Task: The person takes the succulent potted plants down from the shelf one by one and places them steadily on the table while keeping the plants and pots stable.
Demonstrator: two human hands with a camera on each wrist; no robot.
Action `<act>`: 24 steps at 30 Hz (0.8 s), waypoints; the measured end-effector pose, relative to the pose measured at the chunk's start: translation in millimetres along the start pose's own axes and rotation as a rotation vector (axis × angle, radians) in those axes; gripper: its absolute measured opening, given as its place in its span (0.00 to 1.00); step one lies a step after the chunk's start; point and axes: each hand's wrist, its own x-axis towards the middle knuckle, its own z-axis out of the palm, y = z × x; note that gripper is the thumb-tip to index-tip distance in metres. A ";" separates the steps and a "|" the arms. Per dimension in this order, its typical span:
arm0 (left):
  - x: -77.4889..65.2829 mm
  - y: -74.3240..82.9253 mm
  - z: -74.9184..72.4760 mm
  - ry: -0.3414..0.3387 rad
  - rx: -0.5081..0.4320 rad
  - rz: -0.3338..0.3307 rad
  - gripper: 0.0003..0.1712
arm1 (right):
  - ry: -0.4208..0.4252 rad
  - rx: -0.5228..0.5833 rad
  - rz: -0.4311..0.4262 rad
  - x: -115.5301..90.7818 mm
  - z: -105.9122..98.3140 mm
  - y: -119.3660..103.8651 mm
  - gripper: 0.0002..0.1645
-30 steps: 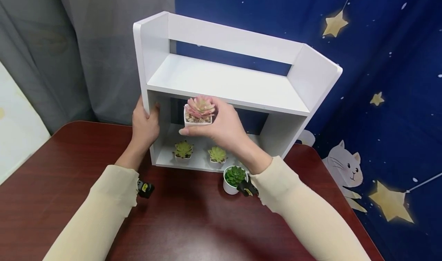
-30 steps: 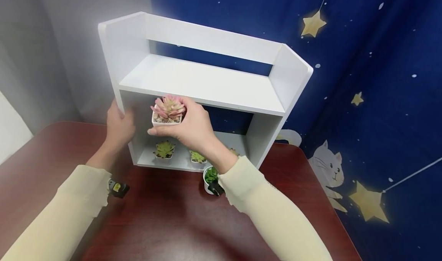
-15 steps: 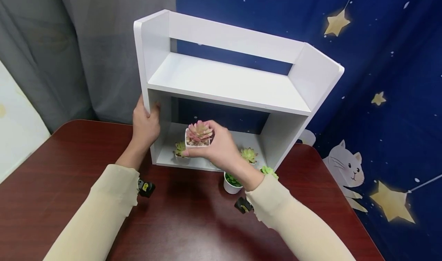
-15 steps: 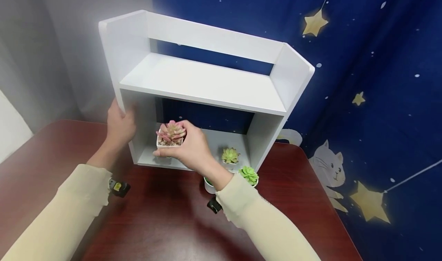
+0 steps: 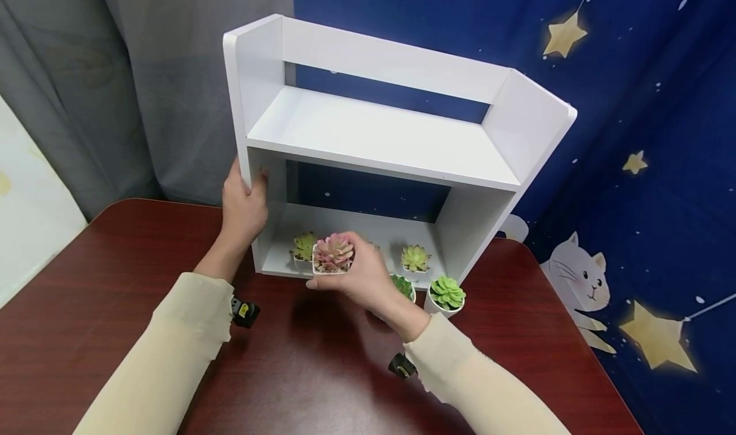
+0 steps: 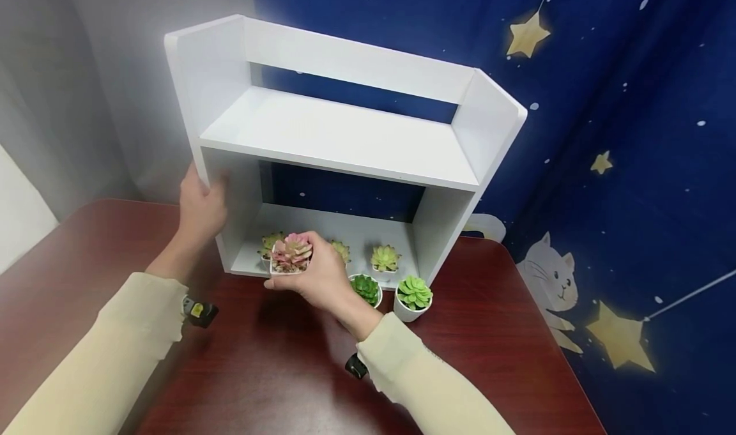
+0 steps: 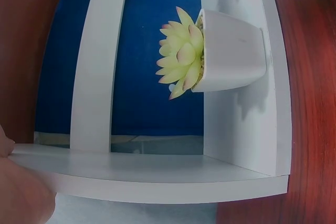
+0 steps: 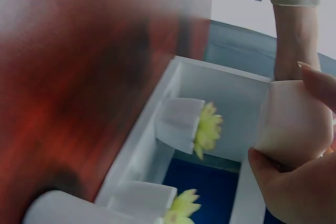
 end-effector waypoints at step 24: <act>-0.5 2.8 -0.2 -0.004 0.029 -0.036 0.25 | 0.022 -0.039 0.069 -8.5 34.5 49.5 0.43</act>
